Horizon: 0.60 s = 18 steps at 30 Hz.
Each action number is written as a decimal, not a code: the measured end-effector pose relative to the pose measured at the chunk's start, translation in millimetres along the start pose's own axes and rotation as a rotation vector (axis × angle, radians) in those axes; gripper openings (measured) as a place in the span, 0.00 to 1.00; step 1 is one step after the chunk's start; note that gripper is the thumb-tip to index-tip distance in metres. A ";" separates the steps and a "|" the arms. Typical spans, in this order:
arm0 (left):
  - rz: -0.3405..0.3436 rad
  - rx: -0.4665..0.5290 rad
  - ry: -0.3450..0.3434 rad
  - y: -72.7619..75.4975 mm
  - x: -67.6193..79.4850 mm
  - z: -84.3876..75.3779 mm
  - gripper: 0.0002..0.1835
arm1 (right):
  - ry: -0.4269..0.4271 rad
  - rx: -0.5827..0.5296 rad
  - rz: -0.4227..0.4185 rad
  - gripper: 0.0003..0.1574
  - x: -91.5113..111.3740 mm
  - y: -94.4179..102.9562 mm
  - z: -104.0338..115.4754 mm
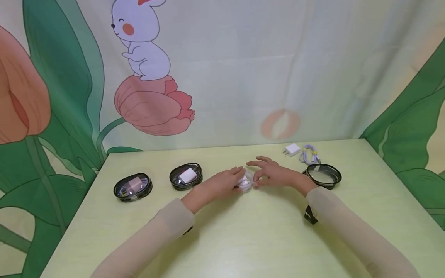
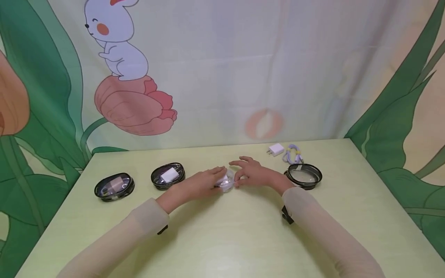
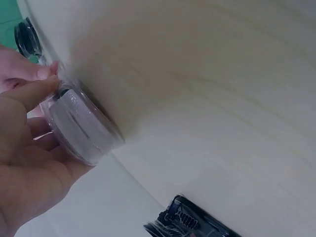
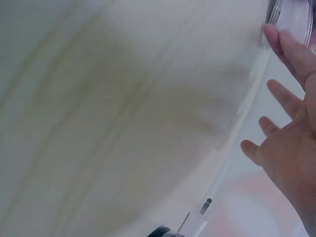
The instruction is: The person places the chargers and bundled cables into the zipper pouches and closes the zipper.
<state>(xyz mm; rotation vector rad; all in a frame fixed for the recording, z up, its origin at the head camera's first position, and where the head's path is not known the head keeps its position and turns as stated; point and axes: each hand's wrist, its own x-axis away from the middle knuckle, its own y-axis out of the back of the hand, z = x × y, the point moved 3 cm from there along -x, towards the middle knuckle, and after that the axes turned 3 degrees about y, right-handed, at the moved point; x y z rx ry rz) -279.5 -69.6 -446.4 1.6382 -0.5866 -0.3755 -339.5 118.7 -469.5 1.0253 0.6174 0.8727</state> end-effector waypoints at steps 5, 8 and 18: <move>-0.022 -0.058 -0.006 -1.6 -0.8 -2.0 0.33 | 0.012 0.026 -0.001 0.05 0.9 2.5 2.6; -0.009 -0.048 -0.028 -1.3 1.7 -0.1 0.31 | 0.047 0.085 -0.026 0.05 0.3 6.3 1.7; 0.035 0.109 -0.147 2.1 6.8 13.4 0.33 | 0.050 0.147 -0.055 0.07 -5.2 12.9 -3.5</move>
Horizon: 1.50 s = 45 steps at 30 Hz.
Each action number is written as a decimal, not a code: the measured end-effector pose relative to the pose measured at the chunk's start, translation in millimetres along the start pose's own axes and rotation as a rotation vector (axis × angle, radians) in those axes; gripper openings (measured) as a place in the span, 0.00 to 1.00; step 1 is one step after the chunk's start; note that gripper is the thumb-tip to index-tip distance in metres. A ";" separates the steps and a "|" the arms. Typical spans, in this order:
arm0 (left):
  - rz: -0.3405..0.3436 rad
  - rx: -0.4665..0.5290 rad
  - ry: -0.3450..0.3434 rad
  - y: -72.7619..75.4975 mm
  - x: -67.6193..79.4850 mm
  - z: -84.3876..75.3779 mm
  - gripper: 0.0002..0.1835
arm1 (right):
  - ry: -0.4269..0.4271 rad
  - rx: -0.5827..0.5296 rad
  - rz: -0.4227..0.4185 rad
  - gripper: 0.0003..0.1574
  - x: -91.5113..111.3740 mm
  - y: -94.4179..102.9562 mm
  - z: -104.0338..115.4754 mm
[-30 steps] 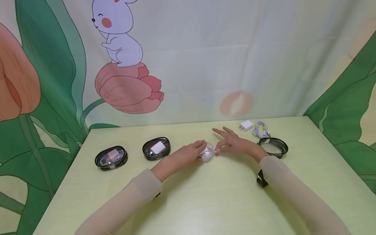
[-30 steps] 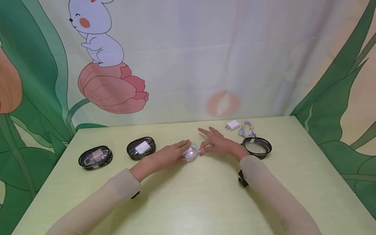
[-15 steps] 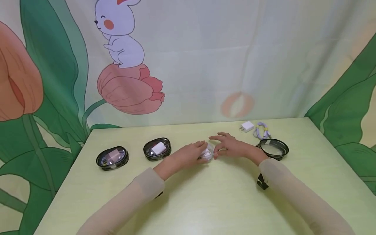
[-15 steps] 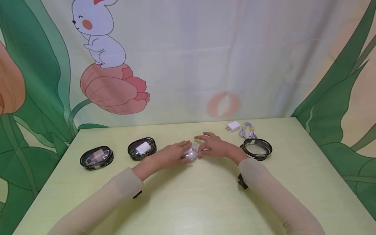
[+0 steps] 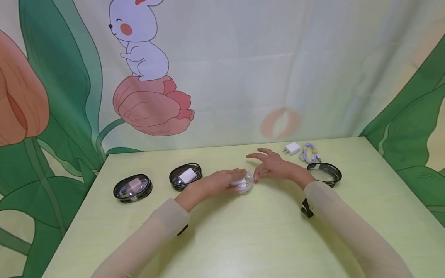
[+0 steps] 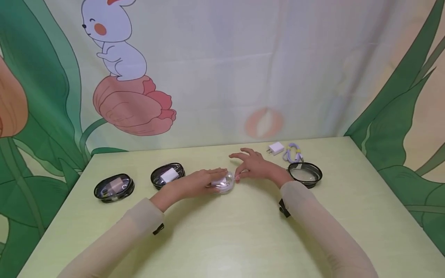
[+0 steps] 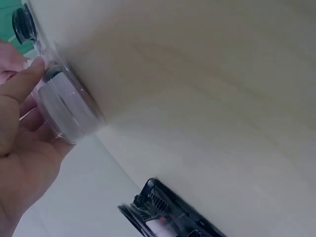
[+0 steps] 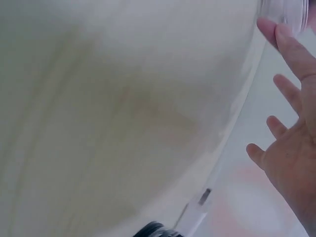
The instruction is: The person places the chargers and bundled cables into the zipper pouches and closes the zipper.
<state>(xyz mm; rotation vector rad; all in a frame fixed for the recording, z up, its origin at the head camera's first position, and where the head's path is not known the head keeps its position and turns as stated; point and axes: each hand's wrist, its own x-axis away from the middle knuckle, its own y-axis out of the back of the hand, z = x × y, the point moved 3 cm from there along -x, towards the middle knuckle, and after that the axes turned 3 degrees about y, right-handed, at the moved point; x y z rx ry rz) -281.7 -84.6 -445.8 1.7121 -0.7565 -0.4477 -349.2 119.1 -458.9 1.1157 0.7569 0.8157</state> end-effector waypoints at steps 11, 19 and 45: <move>-0.179 -0.255 -0.026 -5.7 1.8 -6.5 0.27 | -0.047 -0.140 0.084 0.07 -3.5 -14.6 36.7; -0.250 -0.210 -0.010 -2.6 2.7 -8.4 0.18 | -0.053 -0.115 0.045 0.06 -5.9 -10.5 38.2; -0.172 -0.162 0.037 -9.7 -2.8 -2.7 0.35 | -0.066 -0.176 0.085 0.08 -9.5 -7.7 29.7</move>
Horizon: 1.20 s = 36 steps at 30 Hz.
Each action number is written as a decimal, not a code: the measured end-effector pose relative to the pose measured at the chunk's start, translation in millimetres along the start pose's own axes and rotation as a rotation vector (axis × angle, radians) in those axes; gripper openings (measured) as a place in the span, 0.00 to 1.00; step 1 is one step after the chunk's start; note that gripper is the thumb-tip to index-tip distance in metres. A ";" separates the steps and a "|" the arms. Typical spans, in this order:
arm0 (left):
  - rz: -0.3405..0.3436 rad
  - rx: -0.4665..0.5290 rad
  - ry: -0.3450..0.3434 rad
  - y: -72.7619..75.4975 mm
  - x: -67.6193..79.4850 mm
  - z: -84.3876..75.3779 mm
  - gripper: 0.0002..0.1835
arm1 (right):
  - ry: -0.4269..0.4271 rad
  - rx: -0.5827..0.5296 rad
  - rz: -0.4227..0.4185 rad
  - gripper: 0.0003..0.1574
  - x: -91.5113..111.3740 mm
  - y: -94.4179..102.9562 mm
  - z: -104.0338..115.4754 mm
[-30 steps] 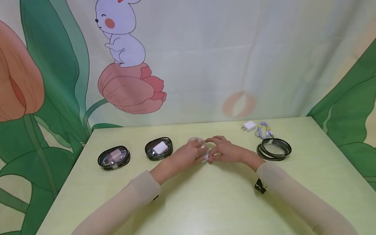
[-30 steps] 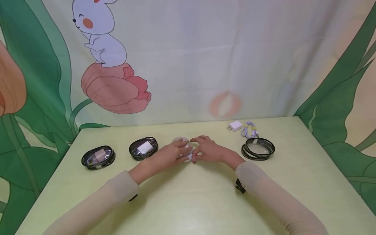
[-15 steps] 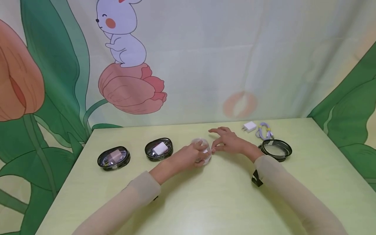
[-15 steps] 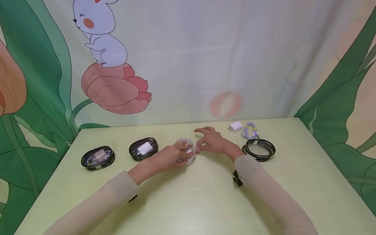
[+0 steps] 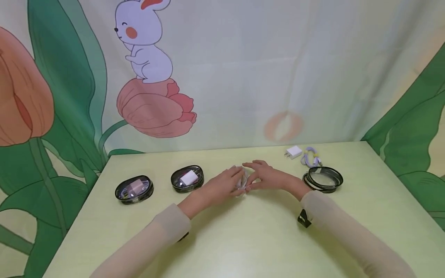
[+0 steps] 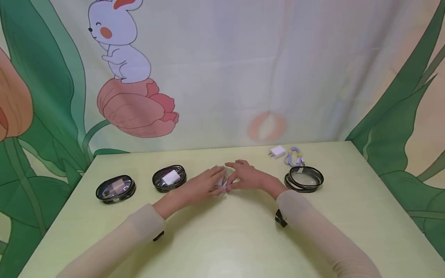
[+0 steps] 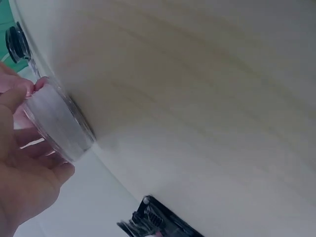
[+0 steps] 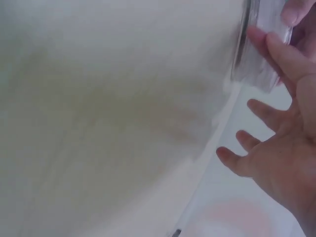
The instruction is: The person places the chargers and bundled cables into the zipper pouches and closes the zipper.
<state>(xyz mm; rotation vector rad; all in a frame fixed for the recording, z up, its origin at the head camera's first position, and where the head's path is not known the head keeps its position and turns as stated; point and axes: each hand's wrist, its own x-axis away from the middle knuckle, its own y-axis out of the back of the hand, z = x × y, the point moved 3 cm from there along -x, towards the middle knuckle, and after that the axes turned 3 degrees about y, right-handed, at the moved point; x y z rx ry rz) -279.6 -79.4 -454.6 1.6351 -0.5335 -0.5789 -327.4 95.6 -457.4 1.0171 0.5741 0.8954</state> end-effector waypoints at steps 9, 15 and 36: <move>0.086 0.024 -0.100 4.4 6.8 -3.8 0.29 | -0.058 0.081 -0.083 0.05 7.7 9.0 -12.7; 0.100 0.097 -0.064 5.8 11.6 0.4 0.34 | -0.046 0.016 -0.066 0.07 12.7 6.7 -23.3; 0.016 -0.209 -0.032 -9.6 3.2 -7.7 0.28 | -0.040 0.141 -0.120 0.05 12.0 4.8 -7.0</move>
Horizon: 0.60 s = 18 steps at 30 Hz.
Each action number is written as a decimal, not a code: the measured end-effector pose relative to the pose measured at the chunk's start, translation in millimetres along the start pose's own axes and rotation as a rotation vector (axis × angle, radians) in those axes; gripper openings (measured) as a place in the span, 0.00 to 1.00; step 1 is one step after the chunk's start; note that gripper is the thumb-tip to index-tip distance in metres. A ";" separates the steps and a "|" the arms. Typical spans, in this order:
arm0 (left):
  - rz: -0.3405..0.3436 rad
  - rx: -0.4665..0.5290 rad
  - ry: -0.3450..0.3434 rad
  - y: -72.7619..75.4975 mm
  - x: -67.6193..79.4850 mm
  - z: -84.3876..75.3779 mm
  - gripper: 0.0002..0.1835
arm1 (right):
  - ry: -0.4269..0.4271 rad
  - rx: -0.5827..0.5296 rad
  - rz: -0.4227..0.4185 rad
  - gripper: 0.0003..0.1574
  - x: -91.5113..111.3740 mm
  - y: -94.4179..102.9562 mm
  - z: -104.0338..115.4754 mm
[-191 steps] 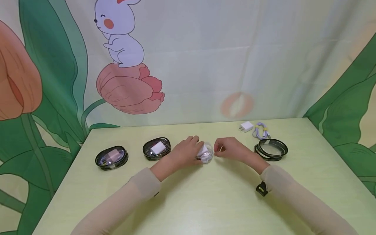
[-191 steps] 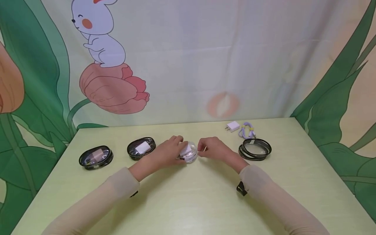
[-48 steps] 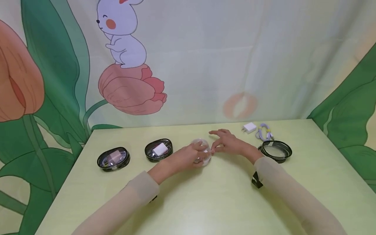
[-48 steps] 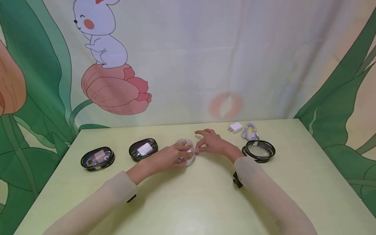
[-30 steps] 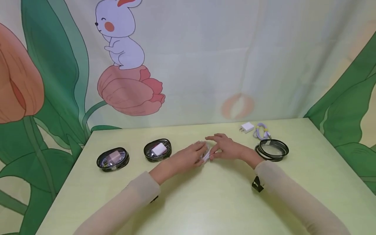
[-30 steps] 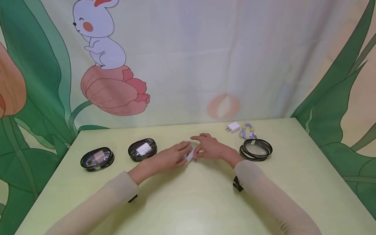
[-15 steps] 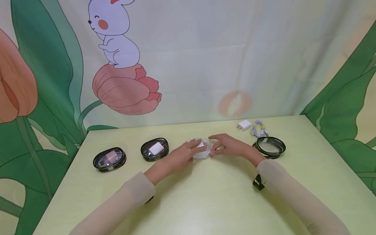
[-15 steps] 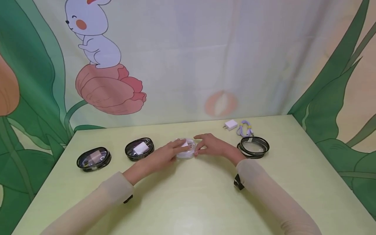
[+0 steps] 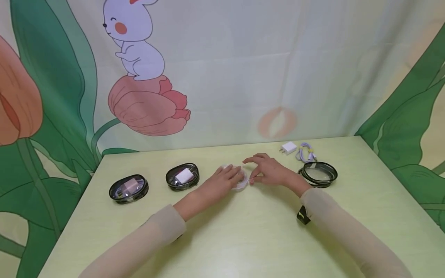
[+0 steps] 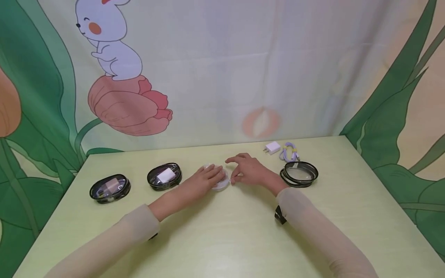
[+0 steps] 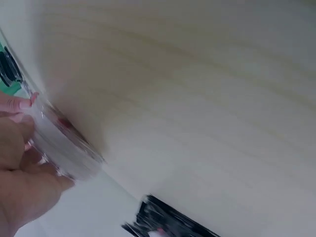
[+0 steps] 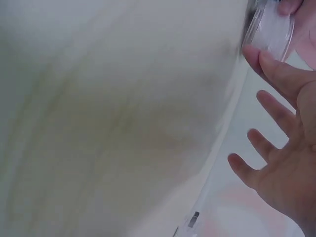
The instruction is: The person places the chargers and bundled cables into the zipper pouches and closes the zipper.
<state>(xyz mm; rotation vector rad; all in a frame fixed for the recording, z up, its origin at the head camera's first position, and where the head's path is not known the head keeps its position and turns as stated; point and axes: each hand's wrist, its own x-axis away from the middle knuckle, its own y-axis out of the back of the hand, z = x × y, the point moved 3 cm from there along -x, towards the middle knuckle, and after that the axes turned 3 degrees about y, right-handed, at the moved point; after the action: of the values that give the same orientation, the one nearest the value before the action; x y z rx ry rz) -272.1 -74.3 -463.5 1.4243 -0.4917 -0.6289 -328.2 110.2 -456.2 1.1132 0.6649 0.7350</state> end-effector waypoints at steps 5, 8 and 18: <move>-0.014 0.049 0.005 1.9 4.9 6.6 0.26 | 0.026 0.063 -0.054 0.04 -1.6 -4.3 4.3; -0.013 0.091 0.087 4.6 2.8 6.8 0.25 | 0.068 0.066 -0.081 0.04 -1.0 -5.2 16.3; -0.030 0.092 0.102 9.6 1.2 3.9 0.26 | 0.031 0.030 -0.064 0.05 -3.2 -5.3 24.1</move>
<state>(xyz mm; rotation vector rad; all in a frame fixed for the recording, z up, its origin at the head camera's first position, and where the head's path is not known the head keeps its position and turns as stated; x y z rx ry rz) -272.7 -77.7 -453.6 1.5447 -0.4240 -0.5601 -310.2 93.3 -453.6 1.1053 0.7365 0.6905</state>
